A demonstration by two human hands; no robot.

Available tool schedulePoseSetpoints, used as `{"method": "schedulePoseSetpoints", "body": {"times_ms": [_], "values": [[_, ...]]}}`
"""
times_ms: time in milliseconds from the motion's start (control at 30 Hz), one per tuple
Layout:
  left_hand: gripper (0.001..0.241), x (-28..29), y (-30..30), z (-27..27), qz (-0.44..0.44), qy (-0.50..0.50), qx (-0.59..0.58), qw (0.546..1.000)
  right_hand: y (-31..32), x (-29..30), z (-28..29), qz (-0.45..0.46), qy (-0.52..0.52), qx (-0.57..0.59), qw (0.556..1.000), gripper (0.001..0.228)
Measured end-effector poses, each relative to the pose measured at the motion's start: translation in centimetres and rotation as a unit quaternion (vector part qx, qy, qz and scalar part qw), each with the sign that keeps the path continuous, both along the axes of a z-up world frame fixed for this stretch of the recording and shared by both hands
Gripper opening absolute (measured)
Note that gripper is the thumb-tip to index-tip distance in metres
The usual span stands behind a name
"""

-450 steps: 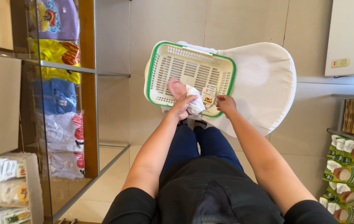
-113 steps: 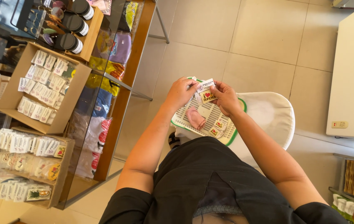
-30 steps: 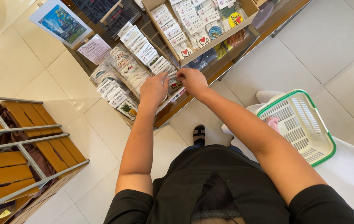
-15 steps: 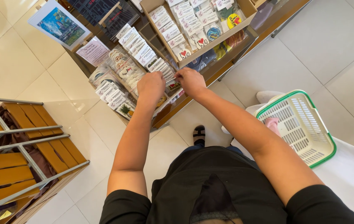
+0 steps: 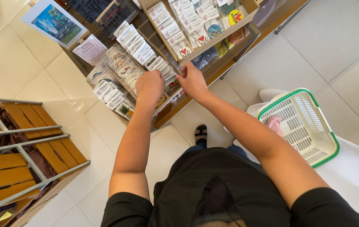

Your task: Sorting and organizing small merchandise packets on display shelves in a store.

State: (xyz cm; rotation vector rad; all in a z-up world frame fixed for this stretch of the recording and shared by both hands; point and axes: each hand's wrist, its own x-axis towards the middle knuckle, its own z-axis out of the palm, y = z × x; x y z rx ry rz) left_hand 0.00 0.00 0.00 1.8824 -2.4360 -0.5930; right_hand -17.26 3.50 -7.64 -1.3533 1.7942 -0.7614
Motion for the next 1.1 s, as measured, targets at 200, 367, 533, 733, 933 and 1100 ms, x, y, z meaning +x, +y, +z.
{"method": "schedulePoseSetpoints", "body": {"times_ms": [200,367,533,733,933,1100], "values": [[0.021,0.1,0.0,-0.3,0.013,0.005,0.016,1.000,1.9,3.3,-0.9,-0.099,-0.354,0.086,0.926,0.047],[0.021,-0.4,0.3,0.0,0.021,0.005,0.014,1.000,1.1,4.2,-2.4,-0.116,-0.341,0.096,0.928,0.053],[0.026,-0.4,0.9,0.9,0.023,-0.007,0.024,0.999,-0.3,4.9,-2.5,-0.202,-0.430,0.132,0.870,0.058],[0.032,0.1,1.0,-1.3,0.004,-0.041,0.045,0.998,1.2,5.8,1.7,-0.204,-0.408,0.143,0.878,0.061],[0.025,0.4,1.1,-2.2,0.025,-0.024,0.010,0.999,2.0,6.1,5.7,-0.244,-0.488,0.153,0.824,0.079],[0.024,0.8,1.0,-2.2,0.033,-0.012,-0.004,0.999,1.5,5.7,5.4,-0.208,-0.512,0.173,0.815,0.080]]}}
